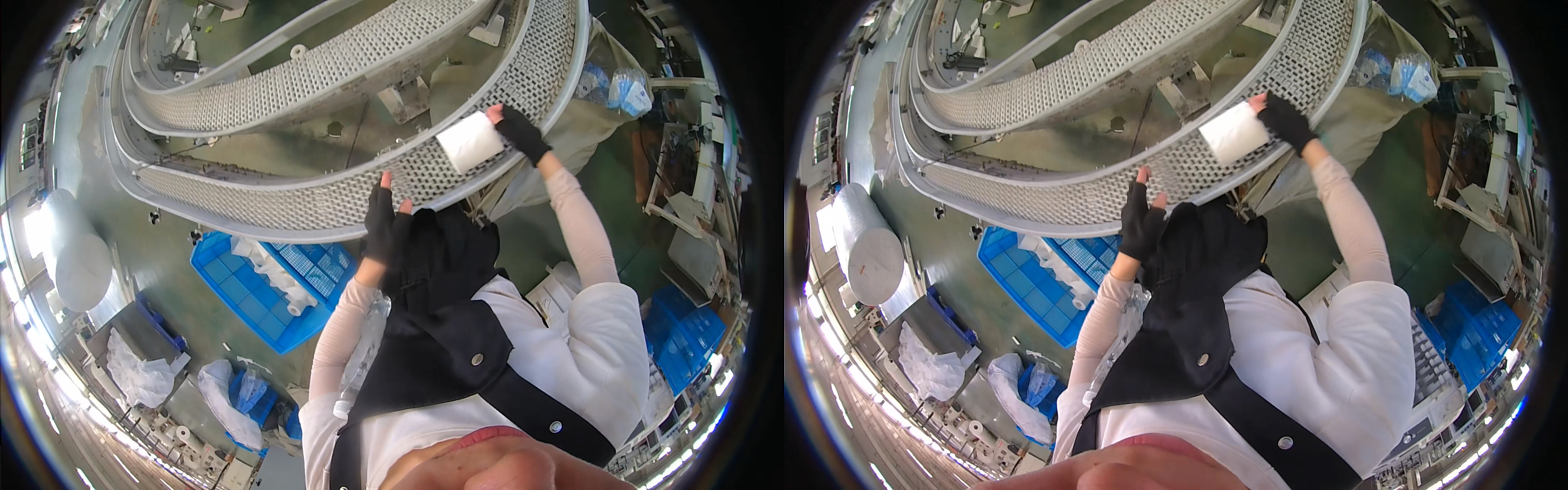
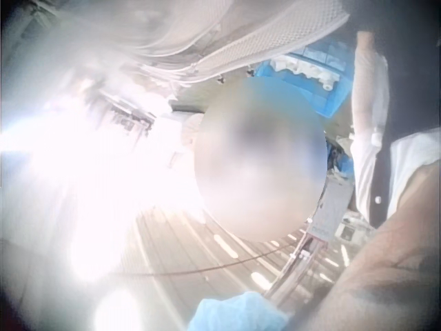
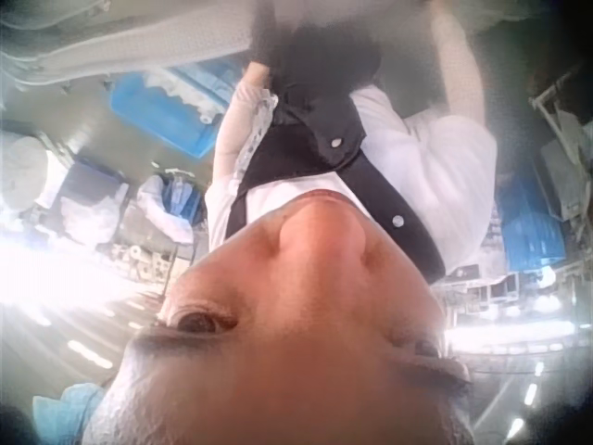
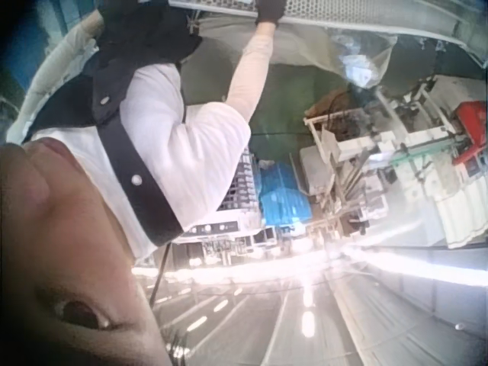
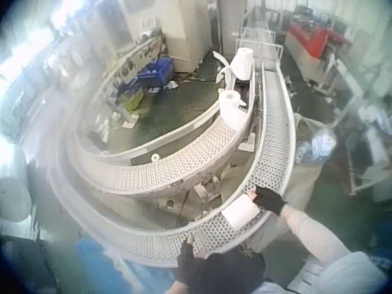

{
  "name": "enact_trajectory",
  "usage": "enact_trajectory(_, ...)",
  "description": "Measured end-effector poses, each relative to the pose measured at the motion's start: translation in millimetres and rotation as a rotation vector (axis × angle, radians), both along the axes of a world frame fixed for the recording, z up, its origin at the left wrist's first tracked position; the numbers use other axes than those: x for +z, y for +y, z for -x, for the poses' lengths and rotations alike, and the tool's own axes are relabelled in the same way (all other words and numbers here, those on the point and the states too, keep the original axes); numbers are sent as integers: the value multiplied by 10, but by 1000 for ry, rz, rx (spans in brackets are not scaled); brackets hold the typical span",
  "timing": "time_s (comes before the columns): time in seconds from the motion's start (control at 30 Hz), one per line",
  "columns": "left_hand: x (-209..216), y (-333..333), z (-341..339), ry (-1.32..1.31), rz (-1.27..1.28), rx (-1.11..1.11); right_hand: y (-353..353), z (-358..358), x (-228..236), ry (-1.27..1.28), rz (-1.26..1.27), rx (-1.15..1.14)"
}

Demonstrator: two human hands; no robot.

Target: The person picks up paper rolls from a basket, places them on a conveyor belt, and applies water from a plastic bottle to the end of the rolls to seal them, smoothing the paper by hand.

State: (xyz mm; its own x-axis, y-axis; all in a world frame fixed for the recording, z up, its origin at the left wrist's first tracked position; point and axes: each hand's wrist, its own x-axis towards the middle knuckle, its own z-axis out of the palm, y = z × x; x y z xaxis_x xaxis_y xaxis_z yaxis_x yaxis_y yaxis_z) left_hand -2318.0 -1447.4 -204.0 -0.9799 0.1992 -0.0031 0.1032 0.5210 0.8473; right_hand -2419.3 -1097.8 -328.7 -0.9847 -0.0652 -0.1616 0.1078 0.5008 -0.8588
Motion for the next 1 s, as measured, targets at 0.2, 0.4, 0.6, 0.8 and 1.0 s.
enact_trajectory(0.2, -168, -37, -169, -98, 48, 52, 773, 1346, 715, 458, -345, -210)
enact_trajectory(0.4, -34, 96, -288, -160, 56, 194, 564, 3200, 623, 646, -833, -17)
enact_trajectory(0.6, -136, 79, -636, -298, -13, 451, -42, 3869, 674, 282, -1129, 11)
enact_trajectory(0.8, 27, 111, -508, -209, 67, 329, -68, 3553, 713, 584, -913, -22)
enact_trajectory(1.0, 140, -40, -467, -129, -24, 372, -514, 2261, 1249, 492, 160, 150)
